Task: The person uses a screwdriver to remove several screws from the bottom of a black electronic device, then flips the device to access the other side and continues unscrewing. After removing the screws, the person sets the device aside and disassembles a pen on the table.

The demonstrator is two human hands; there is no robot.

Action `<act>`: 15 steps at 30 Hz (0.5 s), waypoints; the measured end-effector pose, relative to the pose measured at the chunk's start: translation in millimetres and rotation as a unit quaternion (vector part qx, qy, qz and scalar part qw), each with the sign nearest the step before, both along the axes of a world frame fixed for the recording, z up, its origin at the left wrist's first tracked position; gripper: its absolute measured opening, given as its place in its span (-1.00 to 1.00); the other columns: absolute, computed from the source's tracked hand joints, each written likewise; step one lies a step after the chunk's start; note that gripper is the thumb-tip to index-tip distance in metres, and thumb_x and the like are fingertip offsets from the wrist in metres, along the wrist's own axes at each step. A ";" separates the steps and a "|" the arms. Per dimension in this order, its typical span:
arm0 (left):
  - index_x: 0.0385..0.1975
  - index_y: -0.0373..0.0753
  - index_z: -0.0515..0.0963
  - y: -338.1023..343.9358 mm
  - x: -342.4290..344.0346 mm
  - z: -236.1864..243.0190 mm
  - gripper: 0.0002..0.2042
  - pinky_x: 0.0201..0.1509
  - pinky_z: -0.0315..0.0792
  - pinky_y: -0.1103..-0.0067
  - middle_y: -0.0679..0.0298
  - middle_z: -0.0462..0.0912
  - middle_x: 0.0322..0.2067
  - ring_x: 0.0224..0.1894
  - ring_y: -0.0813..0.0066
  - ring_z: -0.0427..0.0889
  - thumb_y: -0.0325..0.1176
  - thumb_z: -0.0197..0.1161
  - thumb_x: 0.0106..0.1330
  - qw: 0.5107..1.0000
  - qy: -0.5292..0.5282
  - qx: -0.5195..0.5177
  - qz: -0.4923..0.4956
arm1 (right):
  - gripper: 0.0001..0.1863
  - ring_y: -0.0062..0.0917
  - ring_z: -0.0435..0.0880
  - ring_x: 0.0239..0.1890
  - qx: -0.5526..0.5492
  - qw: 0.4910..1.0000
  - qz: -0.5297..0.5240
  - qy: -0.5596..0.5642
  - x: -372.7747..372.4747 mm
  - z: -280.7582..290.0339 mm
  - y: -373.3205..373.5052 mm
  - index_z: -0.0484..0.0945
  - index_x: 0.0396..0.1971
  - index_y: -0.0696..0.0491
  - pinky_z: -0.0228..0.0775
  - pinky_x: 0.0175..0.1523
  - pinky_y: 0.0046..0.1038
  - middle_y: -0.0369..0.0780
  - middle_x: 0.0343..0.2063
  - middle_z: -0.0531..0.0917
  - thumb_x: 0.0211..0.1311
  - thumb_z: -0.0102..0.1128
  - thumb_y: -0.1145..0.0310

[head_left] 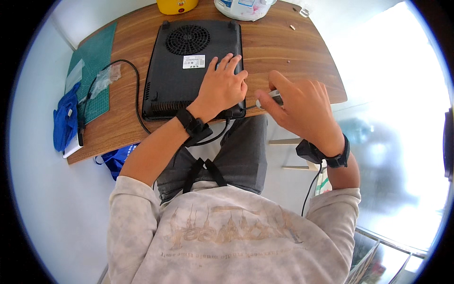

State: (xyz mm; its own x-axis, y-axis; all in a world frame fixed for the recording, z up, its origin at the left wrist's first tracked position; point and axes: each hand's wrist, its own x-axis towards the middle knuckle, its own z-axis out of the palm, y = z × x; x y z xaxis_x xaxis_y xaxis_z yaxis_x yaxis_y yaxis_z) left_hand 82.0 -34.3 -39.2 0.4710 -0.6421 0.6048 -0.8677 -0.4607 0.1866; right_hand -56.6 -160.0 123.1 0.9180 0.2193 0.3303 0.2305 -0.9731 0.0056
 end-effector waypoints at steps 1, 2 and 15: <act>-0.20 -0.19 0.72 -0.5 0.7 -0.5 -0.78 0.40 0.25 0.00 0.00 0.53 0.20 0.35 0.06 0.42 -0.30 0.22 0.25 1.000 0.000 0.000 0.000 | -0.74 -0.23 0.55 -0.70 0.018 1.000 0.002 0.010 -1.9 3.6 2.6 0.53 -0.32 0.02 0.32 -0.54 -0.28 -0.22 -0.79 0.52 0.26 0.34 0.15; -0.20 -0.20 0.71 -1.3 1.9 0.4 -0.78 0.40 0.25 0.00 0.00 0.53 0.20 0.35 0.06 0.42 -0.30 0.22 0.25 1.000 -0.001 0.000 -0.001 | -0.74 -0.26 0.53 -0.70 0.037 0.999 0.004 0.019 -3.2 5.7 4.5 0.52 -0.29 0.03 0.28 -0.53 -0.29 -0.24 -0.79 0.51 0.26 0.35 0.18; -0.10 -0.22 0.62 4.8 9.2 9.8 -0.79 0.40 0.26 0.00 -0.05 0.49 0.21 0.33 -0.06 0.42 -0.30 0.21 0.37 0.994 0.096 -0.007 -0.059 | -0.66 -0.49 0.62 -0.59 0.259 0.963 -0.065 0.029 -41.5 0.1 -22.5 0.63 -0.20 0.04 0.43 -0.42 -0.48 -0.24 -0.64 0.59 0.09 0.54 0.23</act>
